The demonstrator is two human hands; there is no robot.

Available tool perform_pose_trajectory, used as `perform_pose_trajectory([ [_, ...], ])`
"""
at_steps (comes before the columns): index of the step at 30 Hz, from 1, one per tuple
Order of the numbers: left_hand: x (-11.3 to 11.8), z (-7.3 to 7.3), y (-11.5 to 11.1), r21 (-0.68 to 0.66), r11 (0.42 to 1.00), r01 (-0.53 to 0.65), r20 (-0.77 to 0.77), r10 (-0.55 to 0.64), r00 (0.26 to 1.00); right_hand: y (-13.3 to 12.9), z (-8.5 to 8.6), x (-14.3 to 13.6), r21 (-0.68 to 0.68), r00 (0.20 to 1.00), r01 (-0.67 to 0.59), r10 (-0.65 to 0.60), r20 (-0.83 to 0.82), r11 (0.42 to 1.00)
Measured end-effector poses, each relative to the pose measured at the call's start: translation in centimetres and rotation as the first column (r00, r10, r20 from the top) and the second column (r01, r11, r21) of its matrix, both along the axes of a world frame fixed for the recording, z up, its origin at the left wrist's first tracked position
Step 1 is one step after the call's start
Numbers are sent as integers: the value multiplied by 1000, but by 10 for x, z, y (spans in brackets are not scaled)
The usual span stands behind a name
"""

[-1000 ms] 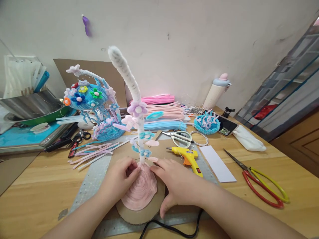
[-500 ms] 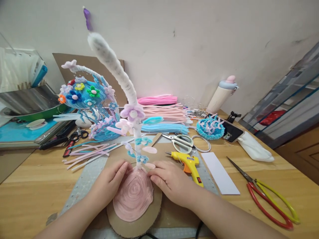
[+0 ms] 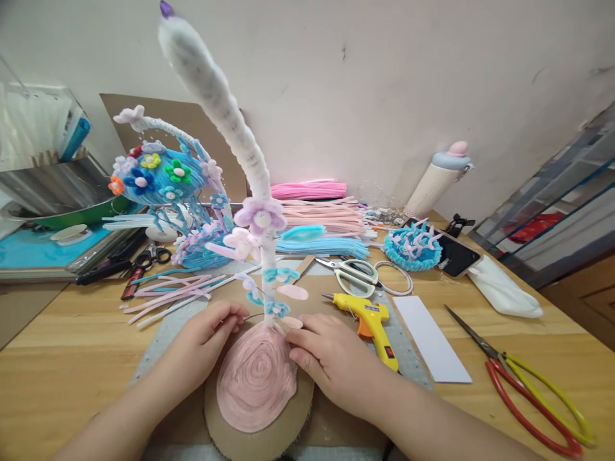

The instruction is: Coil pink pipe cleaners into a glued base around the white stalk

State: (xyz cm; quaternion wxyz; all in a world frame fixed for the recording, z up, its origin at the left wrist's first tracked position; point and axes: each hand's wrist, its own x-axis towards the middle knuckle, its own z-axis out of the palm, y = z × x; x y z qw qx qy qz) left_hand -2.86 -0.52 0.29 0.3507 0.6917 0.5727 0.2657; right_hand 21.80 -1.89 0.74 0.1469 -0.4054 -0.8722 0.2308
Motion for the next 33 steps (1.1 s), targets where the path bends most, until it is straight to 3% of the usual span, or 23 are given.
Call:
perform_pose_trajectory([
  [7, 0, 17, -5, -54, 980, 192, -162, -199, 967, -1, 0, 1, 13, 1000, 5, -5, 4, 1000],
  [16, -1, 10, -4, -11, 987, 161, -235, -159, 959, -2, -2, 1, 12, 1000, -4, 4, -16, 1000],
  [19, 0, 18, -7, 18, 990, 141, -193, -135, 972, -3, -2, 0, 15, 1000, 4, -4, -14, 1000],
  [21, 1, 28, -12, 36, 979, 199, -155, -192, 969, -3, -2, 1, 15, 1000, 5, -5, -13, 1000],
  [23, 3, 38, -19, 45, 945, 323, -180, -311, 933, -2, -1, 1, 13, 1000, 6, -6, -12, 1000],
  [26, 8, 44, -26, 32, 887, 461, -382, -416, 826, -2, -1, 1, 2, 1000, 3, -3, -12, 1000],
  [30, 12, 38, -29, 16, 860, 511, -584, -407, 702, -1, 0, 0, -17, 1000, 4, -4, -14, 1000],
  [33, 13, 31, -30, 68, 854, 516, -655, -351, 669, -1, 0, 0, -18, 1000, 10, -10, -16, 1000],
])
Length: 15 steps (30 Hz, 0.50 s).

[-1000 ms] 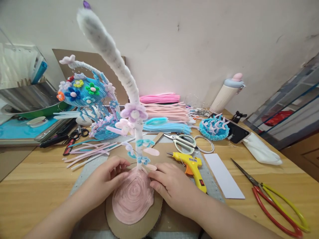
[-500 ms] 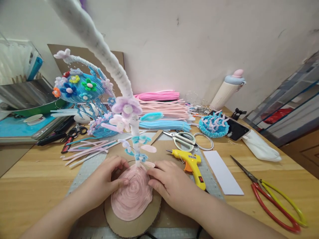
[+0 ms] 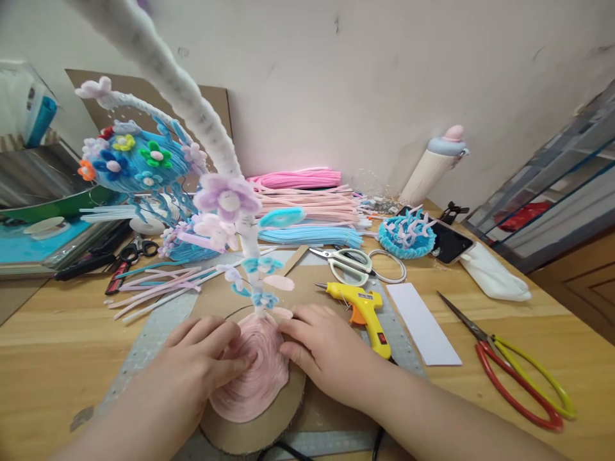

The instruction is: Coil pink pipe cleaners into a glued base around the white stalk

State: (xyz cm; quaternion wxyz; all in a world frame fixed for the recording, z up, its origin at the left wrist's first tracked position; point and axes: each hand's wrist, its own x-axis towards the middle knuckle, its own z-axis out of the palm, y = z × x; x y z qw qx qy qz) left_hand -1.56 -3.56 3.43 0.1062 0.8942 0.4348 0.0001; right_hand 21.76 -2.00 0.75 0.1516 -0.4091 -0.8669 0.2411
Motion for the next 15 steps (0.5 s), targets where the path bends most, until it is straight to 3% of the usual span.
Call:
perform_pose_trajectory([
  [5, -3, -4, -1, 53, 999, 13, 32, -15, 999, -1, 1, 0, 18, 1000, -2, 2, -1, 1000],
  [12, -9, 12, 1, -10, 994, -112, 305, 109, 946, -1, -1, 1, 60, 1000, -9, 8, 6, 998],
  [15, -5, 6, -7, 68, 997, -46, 269, 26, 963, -1, 0, 2, 50, 1000, -11, 10, 11, 999],
])
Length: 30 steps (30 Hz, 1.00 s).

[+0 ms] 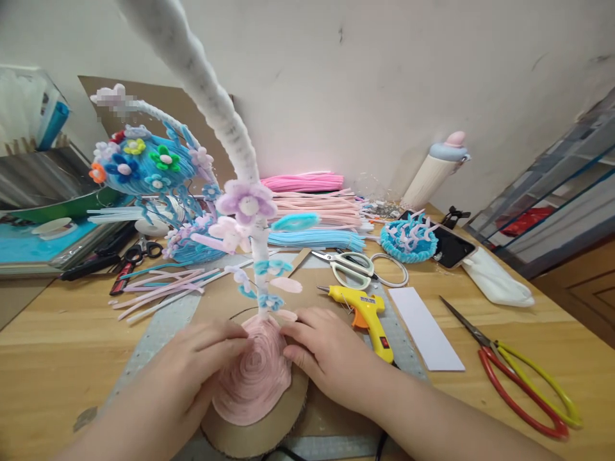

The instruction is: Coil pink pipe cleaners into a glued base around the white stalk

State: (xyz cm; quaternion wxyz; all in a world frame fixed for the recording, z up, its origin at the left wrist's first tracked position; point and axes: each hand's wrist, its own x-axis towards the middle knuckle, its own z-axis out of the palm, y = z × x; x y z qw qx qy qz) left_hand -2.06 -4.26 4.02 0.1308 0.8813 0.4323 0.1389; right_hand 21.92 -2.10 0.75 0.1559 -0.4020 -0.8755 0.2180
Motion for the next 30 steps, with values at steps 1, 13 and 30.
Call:
perform_pose_trajectory([
  [1, 2, -6, -4, 57, 998, 33, -28, -32, 999, 0, 0, 0, -7, 1000, -1, 1, 2, 1000],
  [13, 18, -61, -20, 297, 936, 190, -340, -83, 937, 0, 1, -2, -2, 1000, 4, -4, -19, 1000],
  [30, 19, -40, -15, 173, 971, 164, -229, -123, 966, 0, -2, -2, -2, 1000, 6, -6, -1, 1000],
])
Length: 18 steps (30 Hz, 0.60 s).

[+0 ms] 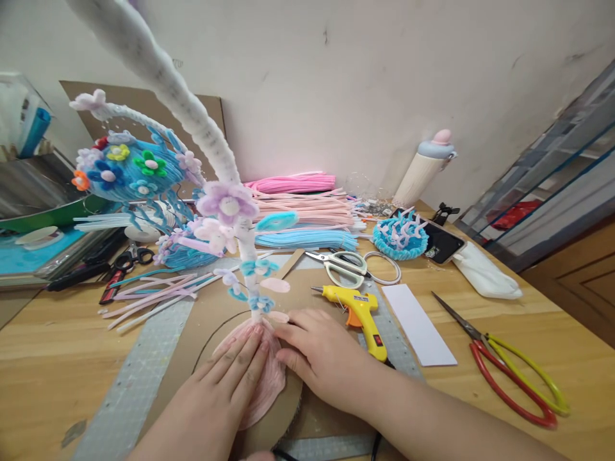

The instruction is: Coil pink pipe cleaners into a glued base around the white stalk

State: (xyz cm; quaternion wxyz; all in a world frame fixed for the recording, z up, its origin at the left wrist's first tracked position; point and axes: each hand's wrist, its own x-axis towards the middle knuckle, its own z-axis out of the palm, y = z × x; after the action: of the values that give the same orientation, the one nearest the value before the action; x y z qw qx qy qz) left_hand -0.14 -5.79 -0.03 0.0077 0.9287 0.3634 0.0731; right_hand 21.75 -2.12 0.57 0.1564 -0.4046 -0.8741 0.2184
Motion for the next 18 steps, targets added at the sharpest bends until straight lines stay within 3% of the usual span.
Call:
perform_pose_trajectory([
  [5, -8, 13, 7, -116, 966, -230, 296, 255, 921, 0, -1, 1, 16, 1000, 9, -9, -30, 1000],
  [8, -10, 15, 13, -172, 934, -314, 297, 353, 887, 0, 1, 1, 0, 1000, 10, -10, -27, 1000],
  [18, -2, 8, 14, -127, 969, -212, 118, 227, 967, 0, 1, 1, -45, 1000, 5, -5, -2, 999],
])
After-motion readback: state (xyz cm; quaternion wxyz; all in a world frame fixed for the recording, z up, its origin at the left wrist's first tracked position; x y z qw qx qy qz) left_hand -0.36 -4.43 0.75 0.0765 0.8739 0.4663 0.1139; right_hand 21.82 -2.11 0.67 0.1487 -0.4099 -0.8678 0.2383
